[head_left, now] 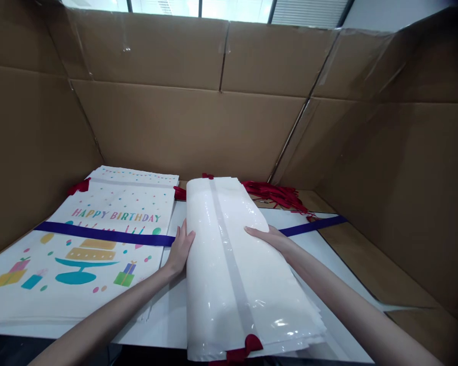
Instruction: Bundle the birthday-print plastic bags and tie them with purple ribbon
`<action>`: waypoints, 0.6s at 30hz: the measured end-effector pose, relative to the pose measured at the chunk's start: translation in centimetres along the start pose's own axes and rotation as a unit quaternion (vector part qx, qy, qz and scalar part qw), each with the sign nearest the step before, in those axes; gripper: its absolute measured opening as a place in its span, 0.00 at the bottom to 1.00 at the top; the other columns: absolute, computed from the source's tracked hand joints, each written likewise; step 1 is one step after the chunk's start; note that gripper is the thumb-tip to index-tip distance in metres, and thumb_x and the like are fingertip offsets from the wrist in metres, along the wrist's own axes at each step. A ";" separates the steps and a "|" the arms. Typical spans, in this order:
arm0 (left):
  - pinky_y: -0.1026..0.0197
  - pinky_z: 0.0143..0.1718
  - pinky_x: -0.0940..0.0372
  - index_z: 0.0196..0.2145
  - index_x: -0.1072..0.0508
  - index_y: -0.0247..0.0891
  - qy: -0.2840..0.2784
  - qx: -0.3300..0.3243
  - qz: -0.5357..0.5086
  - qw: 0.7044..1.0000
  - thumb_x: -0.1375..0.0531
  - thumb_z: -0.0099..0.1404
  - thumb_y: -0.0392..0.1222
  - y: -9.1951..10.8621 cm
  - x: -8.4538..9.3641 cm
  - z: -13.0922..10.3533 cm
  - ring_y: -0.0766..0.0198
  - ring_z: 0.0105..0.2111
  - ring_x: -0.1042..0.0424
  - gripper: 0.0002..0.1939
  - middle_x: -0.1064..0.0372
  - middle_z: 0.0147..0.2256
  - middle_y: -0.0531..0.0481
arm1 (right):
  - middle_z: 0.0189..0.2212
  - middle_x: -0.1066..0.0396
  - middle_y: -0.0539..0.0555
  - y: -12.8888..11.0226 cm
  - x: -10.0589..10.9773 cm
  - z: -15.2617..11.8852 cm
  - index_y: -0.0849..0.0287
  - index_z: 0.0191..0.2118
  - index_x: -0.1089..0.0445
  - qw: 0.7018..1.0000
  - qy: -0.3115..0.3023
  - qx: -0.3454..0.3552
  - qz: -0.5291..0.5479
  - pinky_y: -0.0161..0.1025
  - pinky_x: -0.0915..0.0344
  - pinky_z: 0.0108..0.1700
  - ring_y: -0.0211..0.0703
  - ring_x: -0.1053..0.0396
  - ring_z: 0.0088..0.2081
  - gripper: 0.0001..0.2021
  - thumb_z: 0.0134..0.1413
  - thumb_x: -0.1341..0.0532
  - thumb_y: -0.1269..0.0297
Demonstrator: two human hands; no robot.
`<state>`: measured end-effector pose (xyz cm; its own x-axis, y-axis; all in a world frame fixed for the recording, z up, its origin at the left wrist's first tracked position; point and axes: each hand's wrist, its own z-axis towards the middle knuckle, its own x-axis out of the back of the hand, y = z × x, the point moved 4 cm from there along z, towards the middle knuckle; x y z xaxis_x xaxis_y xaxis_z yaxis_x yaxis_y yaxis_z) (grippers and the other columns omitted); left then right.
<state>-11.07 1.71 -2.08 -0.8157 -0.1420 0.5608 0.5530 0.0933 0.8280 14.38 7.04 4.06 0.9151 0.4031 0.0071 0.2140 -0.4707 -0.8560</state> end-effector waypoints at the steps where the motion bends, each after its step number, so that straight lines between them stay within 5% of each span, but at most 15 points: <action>1: 0.54 0.66 0.53 0.65 0.63 0.40 0.004 0.011 -0.001 1.000 0.65 0.65 0.60 -0.4 -0.1 0.0 0.60 0.65 0.61 0.36 0.60 0.62 0.51 | 0.49 0.37 0.59 0.3 0.2 0.5 0.58 0.56 0.41 1.000 -0.003 0.002 -0.002 0.38 0.29 0.41 0.45 0.31 0.43 0.35 0.42 0.35 0.49; 6: 0.58 0.60 0.45 0.65 0.61 0.42 -0.007 0.019 0.010 1.000 0.60 0.64 0.62 -1.3 0.1 0.1 0.60 0.60 0.46 0.37 0.51 0.59 0.50 | 0.48 0.36 0.58 1.9 1.1 1.8 0.56 0.58 0.44 1.000 0.005 -0.003 -0.020 0.39 0.29 0.40 0.45 0.31 0.43 0.40 0.39 0.34 0.45; 11: 0.63 0.57 0.43 0.58 0.43 0.41 -0.031 -0.051 0.107 0.993 0.59 0.64 0.58 -0.8 3.8 0.8 0.66 0.53 0.40 0.30 0.41 0.53 0.50 | 0.47 0.36 0.62 3.0 1.6 2.2 0.64 0.60 0.47 0.999 0.039 -0.020 -0.017 0.36 0.29 0.40 0.44 0.31 0.43 0.45 0.39 0.34 0.45; 18: 0.41 0.58 0.59 0.31 0.27 0.36 -0.109 -0.046 0.231 0.966 0.39 0.47 0.60 -2.1 8.5 2.5 0.52 0.49 0.46 0.23 0.36 0.38 0.44 | 0.50 0.38 0.58 2.8 0.9 1.7 0.57 0.59 0.46 0.998 0.045 -0.043 -0.017 0.38 0.29 0.41 0.46 0.32 0.47 0.41 0.40 0.35 0.44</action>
<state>-19.62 2.78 0.92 -0.4884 0.1066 0.8661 0.8714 0.0080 0.4905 15.21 7.41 0.83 0.9331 0.3498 0.0839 0.2695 -0.5251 -0.8072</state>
